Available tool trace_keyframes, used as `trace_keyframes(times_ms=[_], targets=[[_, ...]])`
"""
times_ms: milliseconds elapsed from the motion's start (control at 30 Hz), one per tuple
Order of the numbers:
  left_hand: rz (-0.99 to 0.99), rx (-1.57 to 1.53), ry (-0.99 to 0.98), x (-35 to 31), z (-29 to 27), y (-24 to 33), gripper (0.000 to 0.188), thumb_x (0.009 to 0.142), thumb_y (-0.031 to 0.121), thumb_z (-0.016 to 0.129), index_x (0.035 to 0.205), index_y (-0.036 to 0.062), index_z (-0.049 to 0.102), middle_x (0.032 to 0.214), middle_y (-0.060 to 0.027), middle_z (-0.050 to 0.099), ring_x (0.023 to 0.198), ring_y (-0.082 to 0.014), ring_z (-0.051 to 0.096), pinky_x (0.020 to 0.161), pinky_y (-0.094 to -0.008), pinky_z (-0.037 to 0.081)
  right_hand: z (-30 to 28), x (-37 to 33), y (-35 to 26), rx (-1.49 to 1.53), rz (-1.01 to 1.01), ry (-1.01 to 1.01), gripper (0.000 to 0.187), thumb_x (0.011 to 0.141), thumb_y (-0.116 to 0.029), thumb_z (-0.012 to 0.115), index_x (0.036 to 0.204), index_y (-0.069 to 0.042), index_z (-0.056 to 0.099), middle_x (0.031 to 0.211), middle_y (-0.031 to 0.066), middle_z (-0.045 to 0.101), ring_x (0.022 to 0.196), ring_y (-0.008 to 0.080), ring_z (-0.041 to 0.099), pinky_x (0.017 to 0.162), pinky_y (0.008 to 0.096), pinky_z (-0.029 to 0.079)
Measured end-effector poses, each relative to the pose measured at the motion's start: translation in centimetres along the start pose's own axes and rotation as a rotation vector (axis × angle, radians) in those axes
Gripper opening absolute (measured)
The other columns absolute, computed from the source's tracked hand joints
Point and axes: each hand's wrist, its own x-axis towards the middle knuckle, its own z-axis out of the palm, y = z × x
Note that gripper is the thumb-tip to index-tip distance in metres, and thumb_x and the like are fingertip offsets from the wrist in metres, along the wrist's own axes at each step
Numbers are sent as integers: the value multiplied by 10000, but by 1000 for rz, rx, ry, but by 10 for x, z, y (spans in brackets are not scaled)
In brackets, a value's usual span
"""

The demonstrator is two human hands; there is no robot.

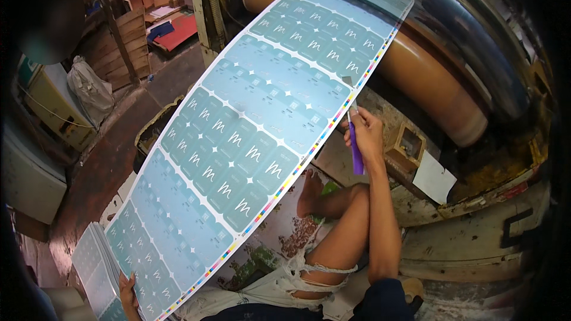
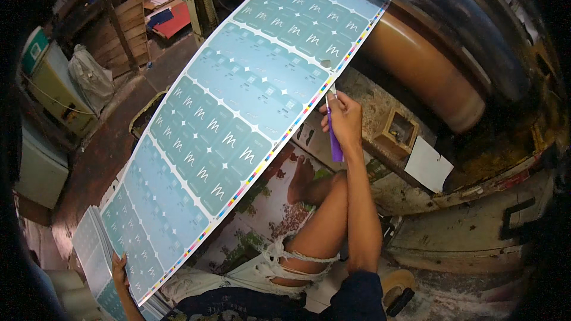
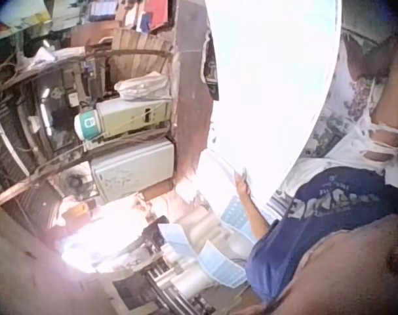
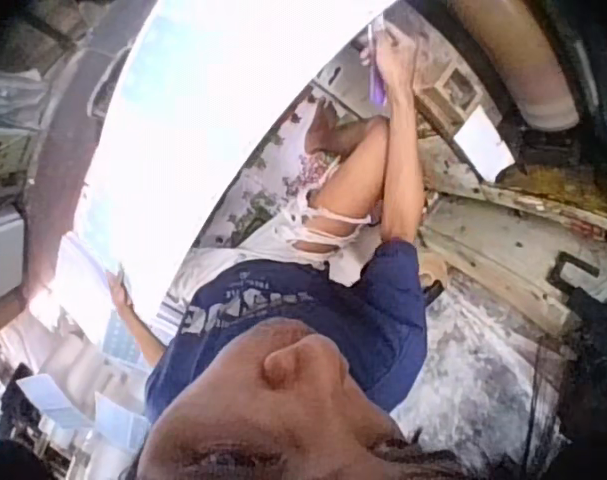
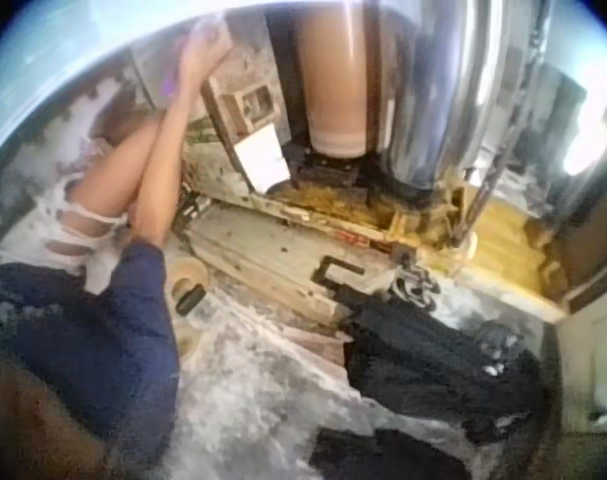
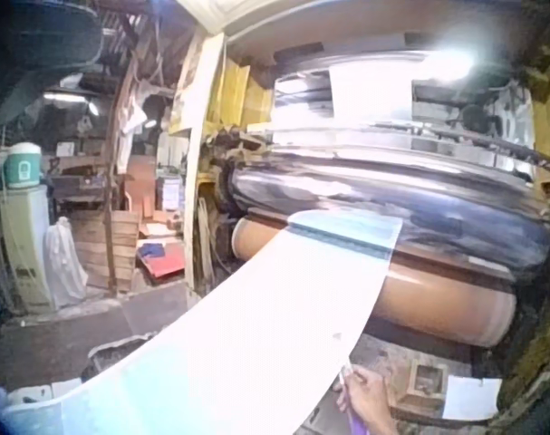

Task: The person cuts printed paper sheets into smaller sections using a hand tool as they emerge from a printing press, then stacks the cut sheets on the floor.

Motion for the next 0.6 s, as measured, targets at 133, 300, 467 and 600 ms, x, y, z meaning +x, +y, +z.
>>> trace_keyframes(times_ms=[133, 300, 467, 600], targets=[[-4, -6, 107, 3, -45, 1, 661, 883, 107, 604, 1448, 28, 270, 1345, -139, 465, 1185, -239, 501, 980, -358, 441, -20, 22, -20, -757, -921, 436, 326, 824, -20, 638, 1145, -15, 587, 934, 142, 608, 676, 251, 634, 565, 333, 517], [-86, -99, 97, -2, -43, 14, 638, 880, 77, 595, 1433, 43, 280, 1304, -145, 501, 1118, -260, 553, 935, -376, 478, -22, 68, -72, -1276, -1116, 35, 578, 727, -9, 620, 1277, -156, 525, 1167, 121, 565, 858, 321, 663, 735, 464, 532], [-70, -73, 253, -32, -69, 10, 596, 898, 86, 589, 1424, 58, 310, 1301, -148, 502, 1128, -267, 543, 939, -387, 476, -32, 90, -88, -1255, -1040, -237, 447, 701, -33, 605, 1133, -141, 643, 1009, 134, 659, 789, 335, 666, 725, 427, 538], [-271, -103, 203, -58, -72, 14, 581, 904, 93, 593, 1419, 64, 325, 1297, -146, 504, 1121, -262, 545, 945, -388, 471, -29, 83, -95, -1004, -895, -350, 381, 675, -2, 577, 1021, -90, 710, 886, 180, 682, 780, 337, 667, 741, 369, 538]])
